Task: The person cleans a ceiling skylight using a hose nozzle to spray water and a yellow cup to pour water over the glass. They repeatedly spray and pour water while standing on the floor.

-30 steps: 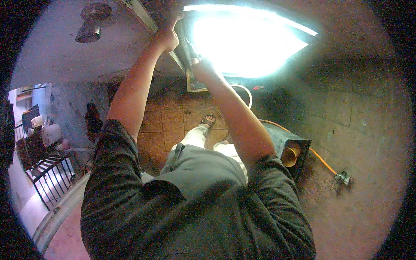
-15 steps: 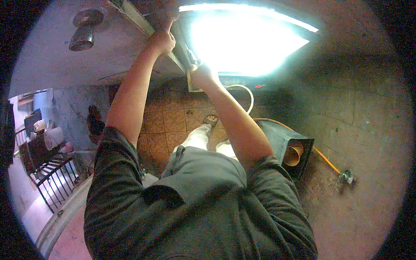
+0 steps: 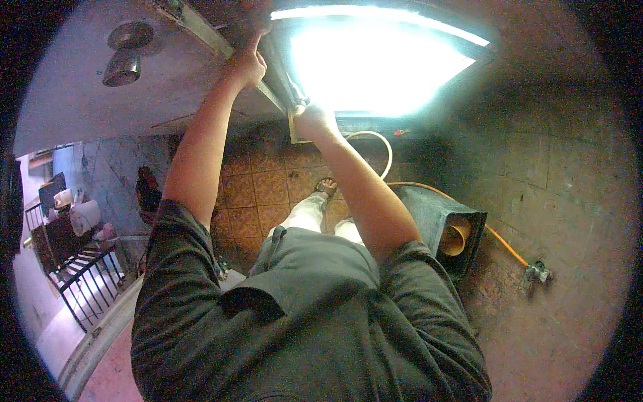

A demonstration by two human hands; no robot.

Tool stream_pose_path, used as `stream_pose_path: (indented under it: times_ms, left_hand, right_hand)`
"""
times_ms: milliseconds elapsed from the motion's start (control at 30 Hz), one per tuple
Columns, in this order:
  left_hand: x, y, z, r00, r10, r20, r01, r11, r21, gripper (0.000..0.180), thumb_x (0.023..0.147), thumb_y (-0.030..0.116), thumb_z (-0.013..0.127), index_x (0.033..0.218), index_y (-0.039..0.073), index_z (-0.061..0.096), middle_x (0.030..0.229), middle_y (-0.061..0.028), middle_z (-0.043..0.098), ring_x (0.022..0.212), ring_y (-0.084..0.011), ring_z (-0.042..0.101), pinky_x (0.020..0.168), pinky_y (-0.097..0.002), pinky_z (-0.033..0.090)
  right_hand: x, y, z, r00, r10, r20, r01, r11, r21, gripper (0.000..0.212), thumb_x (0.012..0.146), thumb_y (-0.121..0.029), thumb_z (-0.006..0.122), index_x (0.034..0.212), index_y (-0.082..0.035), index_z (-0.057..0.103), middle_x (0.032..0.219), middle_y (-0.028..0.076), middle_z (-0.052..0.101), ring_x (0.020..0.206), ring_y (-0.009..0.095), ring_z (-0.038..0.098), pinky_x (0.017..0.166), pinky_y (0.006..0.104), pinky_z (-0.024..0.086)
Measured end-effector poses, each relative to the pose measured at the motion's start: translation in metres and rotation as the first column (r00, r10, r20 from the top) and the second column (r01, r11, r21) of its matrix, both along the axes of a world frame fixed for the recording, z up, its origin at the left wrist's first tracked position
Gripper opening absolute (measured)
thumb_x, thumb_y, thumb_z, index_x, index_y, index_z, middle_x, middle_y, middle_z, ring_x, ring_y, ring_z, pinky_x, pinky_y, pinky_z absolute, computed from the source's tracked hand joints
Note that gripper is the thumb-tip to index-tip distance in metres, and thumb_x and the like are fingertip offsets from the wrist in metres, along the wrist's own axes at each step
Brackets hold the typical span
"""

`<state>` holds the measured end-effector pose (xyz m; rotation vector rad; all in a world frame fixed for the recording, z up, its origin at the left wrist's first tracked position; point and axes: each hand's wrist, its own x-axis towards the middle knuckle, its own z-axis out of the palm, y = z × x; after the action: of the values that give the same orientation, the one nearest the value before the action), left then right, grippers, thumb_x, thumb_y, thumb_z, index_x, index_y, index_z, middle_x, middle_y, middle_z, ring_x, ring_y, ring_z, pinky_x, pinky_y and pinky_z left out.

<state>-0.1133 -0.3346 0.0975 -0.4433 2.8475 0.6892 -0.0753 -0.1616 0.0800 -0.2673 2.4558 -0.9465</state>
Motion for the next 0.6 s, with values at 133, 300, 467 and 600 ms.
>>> stream_pose_path:
  times_ms: [133,300,467,600]
  left_hand:
    - [0.000,-0.005,-0.008,0.997,-0.022,-0.071,0.023,1.000,0.016,0.069,0.069,0.007,0.046,0.126,0.030,0.014,0.096,-0.0188,0.055,0.088,-0.0322,0.054,0.075,-0.0415,0.042]
    - [0.000,-0.005,-0.011,0.991,-0.040,-0.126,0.044,0.999,0.028,0.069,0.068,0.006,0.046,0.126,0.029,0.015,0.094,-0.0192,0.055,0.087,-0.0322,0.054,0.073,-0.0411,0.043]
    - [-0.001,-0.002,-0.013,0.986,-0.036,-0.164,0.030,0.999,-0.044,0.069,0.068,0.005,0.046,0.125,0.028,0.016,0.089,-0.0189,0.056,0.082,-0.0324,0.055,0.070,-0.0405,0.044]
    - [0.001,0.000,-0.009,0.991,-0.024,-0.131,0.021,1.000,-0.020,0.068,0.068,0.005,0.046,0.125,0.029,0.016,0.088,-0.0184,0.056,0.082,-0.0321,0.056,0.070,-0.0403,0.044]
  right_hand:
    - [-0.001,0.000,-0.009,0.997,0.033,0.067,-0.034,0.999,0.012,0.034,0.077,-0.023,0.049,0.097,0.005,0.050,0.081,0.021,0.057,0.077,0.030,0.056,0.068,0.0354,0.042]
    - [0.004,0.004,-0.015,0.999,-0.029,-0.030,0.029,1.000,-0.006,0.030,0.077,-0.021,0.049,0.092,0.005,0.052,0.076,0.020,0.057,0.074,0.028,0.056,0.067,0.0349,0.042]
    - [0.002,0.010,-0.028,0.999,-0.020,0.026,0.022,0.999,-0.040,0.027,0.076,-0.021,0.050,0.085,0.005,0.053,0.076,0.021,0.056,0.076,0.029,0.057,0.068,0.0358,0.043]
    - [0.005,0.011,-0.022,1.000,-0.018,0.008,0.018,1.000,-0.002,0.027,0.075,-0.021,0.051,0.083,0.004,0.052,0.077,0.022,0.056,0.076,0.032,0.056,0.068,0.0368,0.042]
